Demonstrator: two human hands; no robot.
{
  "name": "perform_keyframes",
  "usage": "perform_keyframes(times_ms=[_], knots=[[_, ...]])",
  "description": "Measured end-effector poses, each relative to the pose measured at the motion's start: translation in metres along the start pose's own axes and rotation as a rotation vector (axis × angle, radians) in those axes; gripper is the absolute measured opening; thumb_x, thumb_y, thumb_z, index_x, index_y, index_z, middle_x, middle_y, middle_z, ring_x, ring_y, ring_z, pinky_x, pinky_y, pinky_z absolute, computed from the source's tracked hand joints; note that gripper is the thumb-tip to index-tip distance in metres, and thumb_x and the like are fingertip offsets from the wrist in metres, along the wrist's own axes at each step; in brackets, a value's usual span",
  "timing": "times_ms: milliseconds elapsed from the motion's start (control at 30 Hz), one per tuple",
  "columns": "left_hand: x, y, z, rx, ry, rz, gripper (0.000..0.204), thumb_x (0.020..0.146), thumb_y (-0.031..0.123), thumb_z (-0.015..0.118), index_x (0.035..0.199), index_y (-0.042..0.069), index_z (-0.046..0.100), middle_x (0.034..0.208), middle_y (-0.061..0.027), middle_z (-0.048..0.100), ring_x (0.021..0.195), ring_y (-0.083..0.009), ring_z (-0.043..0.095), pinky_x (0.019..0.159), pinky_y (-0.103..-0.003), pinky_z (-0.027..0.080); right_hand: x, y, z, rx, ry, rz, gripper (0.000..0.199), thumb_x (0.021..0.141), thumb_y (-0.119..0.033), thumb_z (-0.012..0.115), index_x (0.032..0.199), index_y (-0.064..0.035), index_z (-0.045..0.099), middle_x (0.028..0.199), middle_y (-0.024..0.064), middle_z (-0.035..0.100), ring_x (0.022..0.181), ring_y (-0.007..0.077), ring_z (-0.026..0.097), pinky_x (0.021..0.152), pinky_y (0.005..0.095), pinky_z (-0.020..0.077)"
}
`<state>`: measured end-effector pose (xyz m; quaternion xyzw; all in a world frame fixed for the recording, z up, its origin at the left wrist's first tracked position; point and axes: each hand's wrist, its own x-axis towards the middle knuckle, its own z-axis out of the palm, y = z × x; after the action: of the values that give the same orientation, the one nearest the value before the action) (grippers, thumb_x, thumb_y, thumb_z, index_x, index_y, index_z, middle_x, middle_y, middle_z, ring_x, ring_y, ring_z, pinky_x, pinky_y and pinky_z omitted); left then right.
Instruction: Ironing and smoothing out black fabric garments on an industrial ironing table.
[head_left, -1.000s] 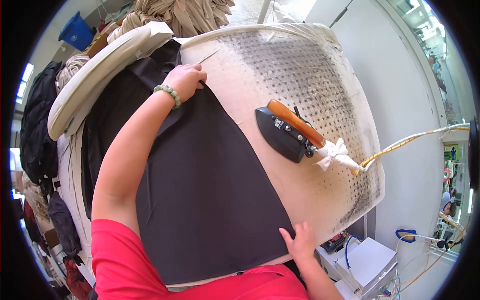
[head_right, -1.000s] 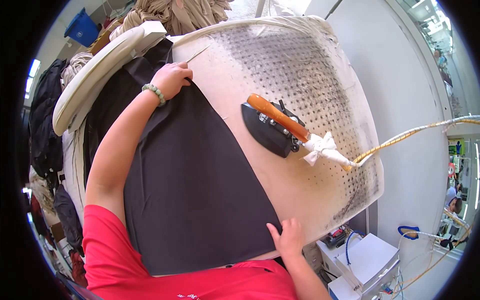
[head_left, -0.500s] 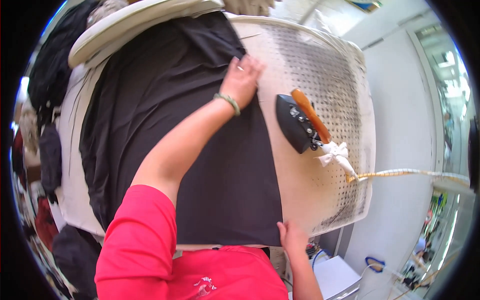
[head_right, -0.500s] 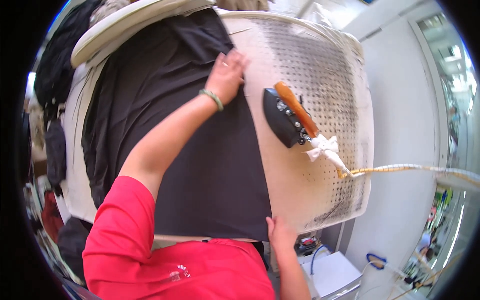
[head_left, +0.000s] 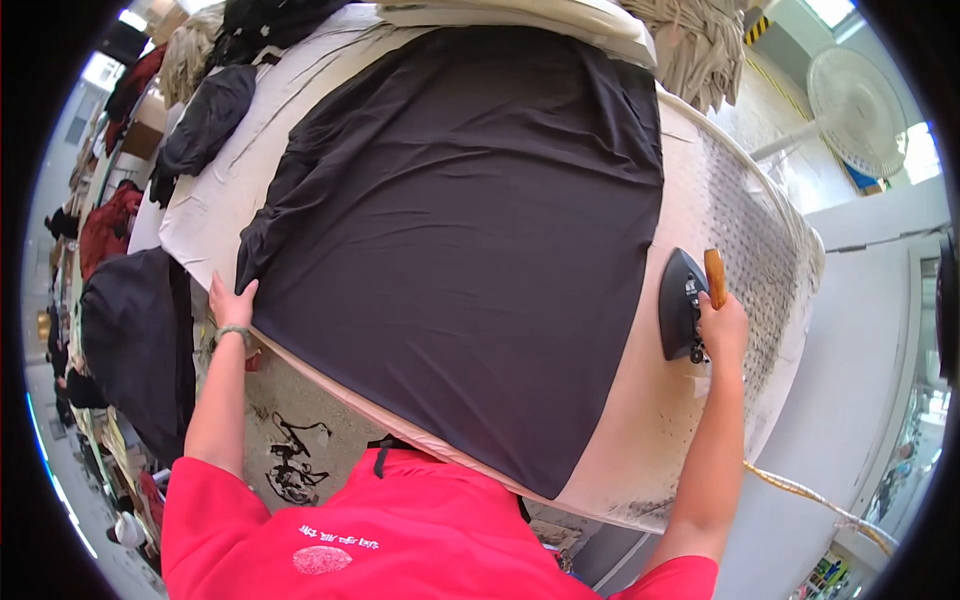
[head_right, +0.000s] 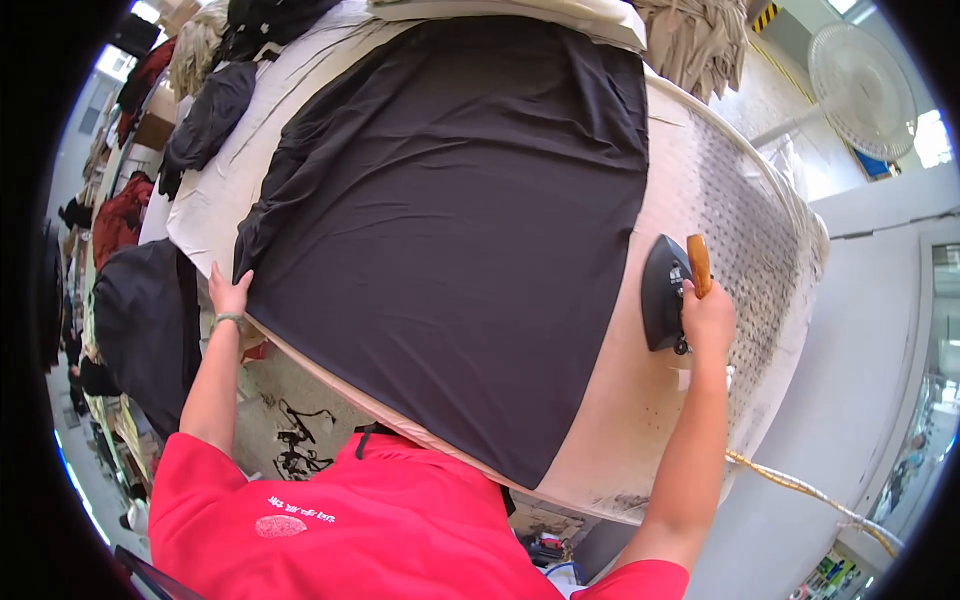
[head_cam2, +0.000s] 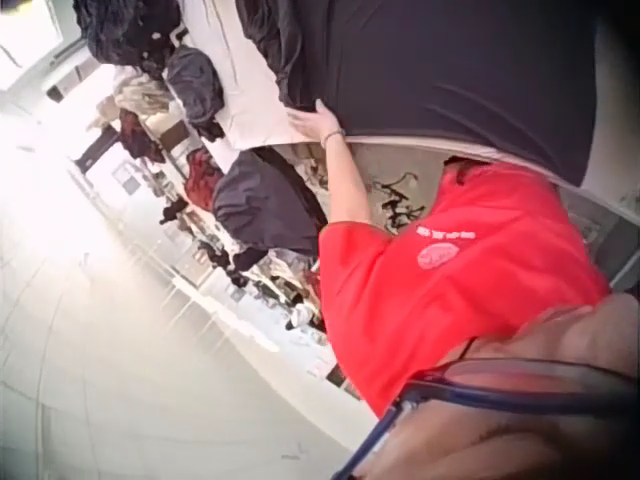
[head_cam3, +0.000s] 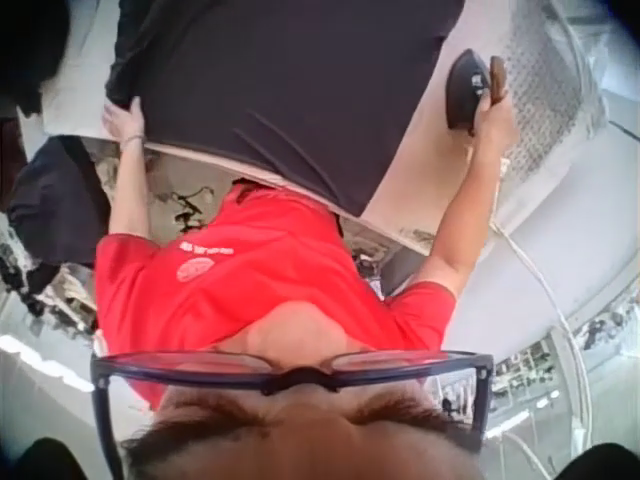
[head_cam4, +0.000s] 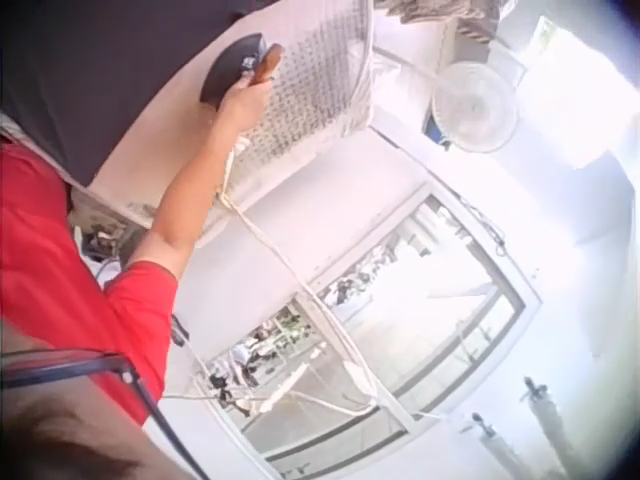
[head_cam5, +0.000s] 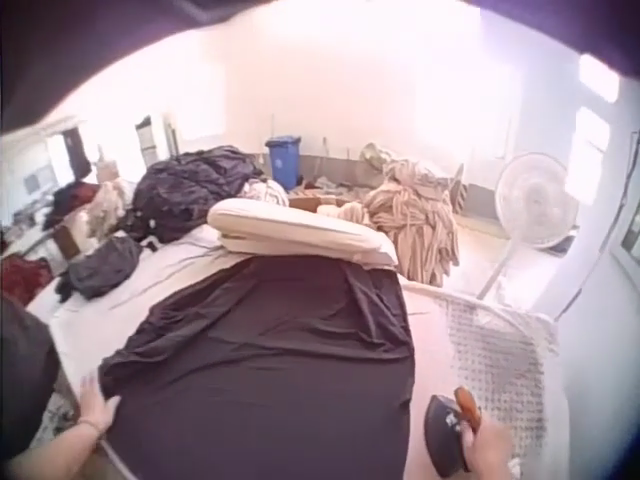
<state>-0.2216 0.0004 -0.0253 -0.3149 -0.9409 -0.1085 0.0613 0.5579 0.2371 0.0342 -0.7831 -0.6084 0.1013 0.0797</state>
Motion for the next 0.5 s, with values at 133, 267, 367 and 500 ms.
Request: perform_keyframes(times_ms=[133,267,367,500], knots=[[0.042,-0.102,0.028,-0.591,-0.412,-0.262,0.088,0.075,0.035,0.088,0.141,-0.009,0.048,0.126,-0.0197,0.067,0.106,-0.0258,0.068,0.093,-0.036,0.054,0.013,-0.065,-0.021,0.588,-0.397,0.121,0.03,0.09,-0.027,0.075,0.085,-0.0028,0.058,0.057,-0.0002,0.05,0.04,0.0106,0.046,0.038,0.0292,0.0366],[0.041,-0.016,-0.001,-1.092,-0.537,-0.382,0.047,0.093,0.024,0.071,0.126,-0.008,0.062,0.119,-0.0133,0.07,0.103,-0.0204,0.067,0.093,-0.033,0.051,0.006,-0.12,-0.024,0.412,-0.242,0.145,0.037,0.09,-0.034,0.076,0.078,-0.0032,0.059,0.052,-0.0012,0.047,0.038,0.0116,0.045,0.038,0.0314,0.0353],[0.045,0.02,-0.054,-1.613,-0.346,-0.451,0.034,0.098,0.014,0.065,0.126,-0.005,0.064,0.122,-0.0135,0.069,0.107,-0.0226,0.067,0.098,-0.034,0.051,0.027,-0.158,0.006,0.331,-0.325,0.151,0.035,0.092,-0.037,0.073,0.081,-0.0078,0.056,0.053,-0.0026,0.044,0.038,0.0122,0.043,0.036,0.0309,0.0333],[0.044,0.02,-0.104,-1.824,-0.364,-0.3,0.033,0.102,0.02,0.062,0.127,-0.003,0.064,0.124,-0.0138,0.069,0.108,-0.0225,0.068,0.097,-0.036,0.053,-0.001,-0.307,0.056,0.441,-0.503,0.16,0.029,0.09,-0.036,0.075,0.089,-0.011,0.06,0.055,-0.0059,0.041,0.041,0.0066,0.038,0.038,0.0285,0.0279]])
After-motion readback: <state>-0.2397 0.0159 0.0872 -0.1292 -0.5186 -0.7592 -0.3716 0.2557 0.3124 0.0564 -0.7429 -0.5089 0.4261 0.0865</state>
